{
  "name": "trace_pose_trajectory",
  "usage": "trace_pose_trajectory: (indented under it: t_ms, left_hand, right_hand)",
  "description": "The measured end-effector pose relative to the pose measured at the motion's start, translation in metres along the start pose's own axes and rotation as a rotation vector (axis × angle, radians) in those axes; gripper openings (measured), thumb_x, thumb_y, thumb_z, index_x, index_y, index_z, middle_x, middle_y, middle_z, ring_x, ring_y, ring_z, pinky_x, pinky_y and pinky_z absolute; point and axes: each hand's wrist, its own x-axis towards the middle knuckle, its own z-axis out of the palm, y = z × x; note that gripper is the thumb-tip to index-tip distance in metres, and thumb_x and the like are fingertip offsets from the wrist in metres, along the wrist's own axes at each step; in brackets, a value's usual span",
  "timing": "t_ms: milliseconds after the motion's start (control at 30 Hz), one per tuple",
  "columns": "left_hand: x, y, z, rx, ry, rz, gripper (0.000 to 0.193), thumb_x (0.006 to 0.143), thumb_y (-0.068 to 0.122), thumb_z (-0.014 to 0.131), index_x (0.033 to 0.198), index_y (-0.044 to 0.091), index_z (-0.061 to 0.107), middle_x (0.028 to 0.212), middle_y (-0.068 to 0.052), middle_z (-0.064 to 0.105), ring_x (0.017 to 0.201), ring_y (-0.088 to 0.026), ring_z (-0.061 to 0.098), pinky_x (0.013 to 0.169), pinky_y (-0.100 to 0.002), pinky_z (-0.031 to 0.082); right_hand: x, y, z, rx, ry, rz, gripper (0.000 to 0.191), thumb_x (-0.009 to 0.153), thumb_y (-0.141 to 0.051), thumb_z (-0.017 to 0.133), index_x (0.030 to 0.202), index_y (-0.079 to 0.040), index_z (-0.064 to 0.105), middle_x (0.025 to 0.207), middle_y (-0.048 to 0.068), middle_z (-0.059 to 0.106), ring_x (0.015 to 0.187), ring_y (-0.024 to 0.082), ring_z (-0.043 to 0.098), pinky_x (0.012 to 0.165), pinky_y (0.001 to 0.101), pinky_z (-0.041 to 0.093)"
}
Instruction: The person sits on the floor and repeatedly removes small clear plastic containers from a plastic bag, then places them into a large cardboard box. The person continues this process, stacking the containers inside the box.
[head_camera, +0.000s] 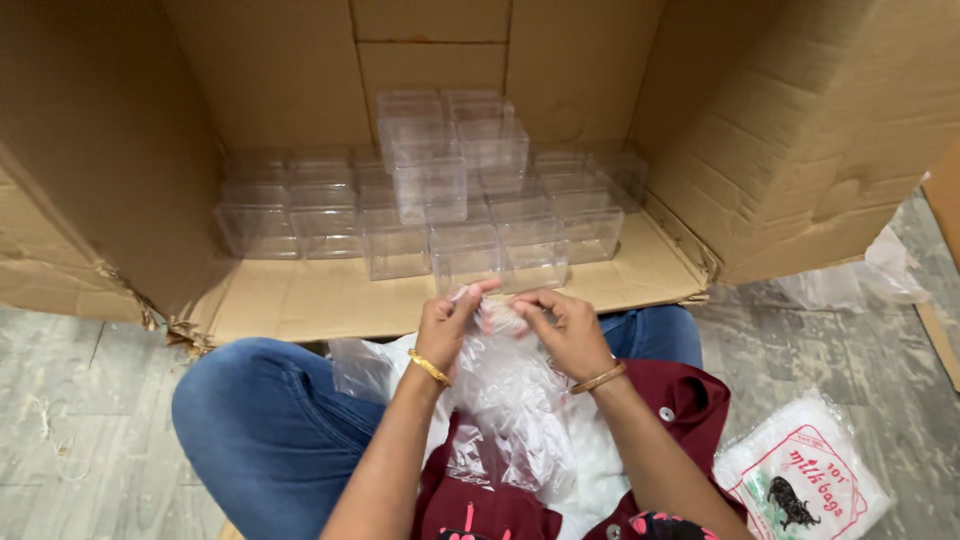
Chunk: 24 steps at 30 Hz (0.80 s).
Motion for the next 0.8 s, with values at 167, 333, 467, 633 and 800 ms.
trace_pose_trajectory:
  t_ms: [167, 333, 467, 633, 800]
  left_hand:
    - [-0.002, -0.008, 0.008, -0.135, -0.097, -0.158, 0.035, 0.102, 0.037, 0.062, 0.096, 0.005, 0.074, 0.080, 0.002, 0.068, 0.071, -0.007, 0.056, 0.064, -0.023, 0.045]
    - [0.002, -0.010, -0.013, -0.393, -0.143, -0.127, 0.020, 0.094, 0.032, 0.065, 0.092, 0.012, 0.066, 0.086, 0.002, 0.067, 0.081, -0.010, 0.066, 0.076, -0.030, 0.057]
    - [0.025, -0.007, -0.021, 0.126, -0.239, -0.005, 0.036, 0.107, 0.030, 0.073, 0.084, 0.010, 0.054, 0.079, 0.003, 0.054, 0.066, -0.012, 0.048, 0.060, -0.033, 0.038]
    - [0.061, 0.002, 0.020, 1.058, 0.275, 0.293, 0.028, 0.097, 0.022, 0.061, 0.125, 0.018, 0.062, 0.077, -0.015, 0.073, 0.075, -0.039, 0.068, 0.069, -0.051, 0.051]
    - [0.054, 0.006, 0.055, 1.283, 0.383, 0.399, 0.036, 0.092, 0.006, 0.053, 0.125, 0.019, 0.060, 0.096, -0.020, 0.072, 0.076, -0.046, 0.067, 0.063, -0.056, 0.051]
  right_hand:
    - [0.007, 0.045, -0.021, 0.350, 0.094, 0.086, 0.026, 0.103, -0.023, 0.068, 0.110, 0.001, 0.076, 0.083, 0.004, 0.064, 0.073, 0.011, 0.051, 0.065, 0.0246, 0.039]
    - [-0.012, 0.063, -0.036, 0.823, -0.155, 0.147, 0.034, 0.103, -0.030, 0.068, 0.083, -0.002, 0.066, 0.073, 0.006, 0.065, 0.069, 0.014, 0.058, 0.069, 0.0267, 0.047]
    - [-0.006, 0.038, -0.060, 1.145, -0.082, -0.041, 0.019, 0.091, -0.019, 0.064, 0.080, -0.004, 0.067, 0.080, 0.009, 0.068, 0.078, 0.018, 0.067, 0.080, 0.0333, 0.057]
    - [0.061, 0.021, -0.065, -0.103, 0.265, -0.104, 0.025, 0.098, -0.003, 0.060, 0.116, -0.010, 0.076, 0.096, 0.013, 0.065, 0.077, 0.023, 0.062, 0.068, 0.0358, 0.051]
    - [0.073, 0.026, -0.048, -0.749, 0.420, -0.524, 0.053, 0.086, 0.004, 0.060, 0.132, -0.020, 0.072, 0.109, 0.014, 0.071, 0.094, 0.028, 0.069, 0.086, 0.0343, 0.054]
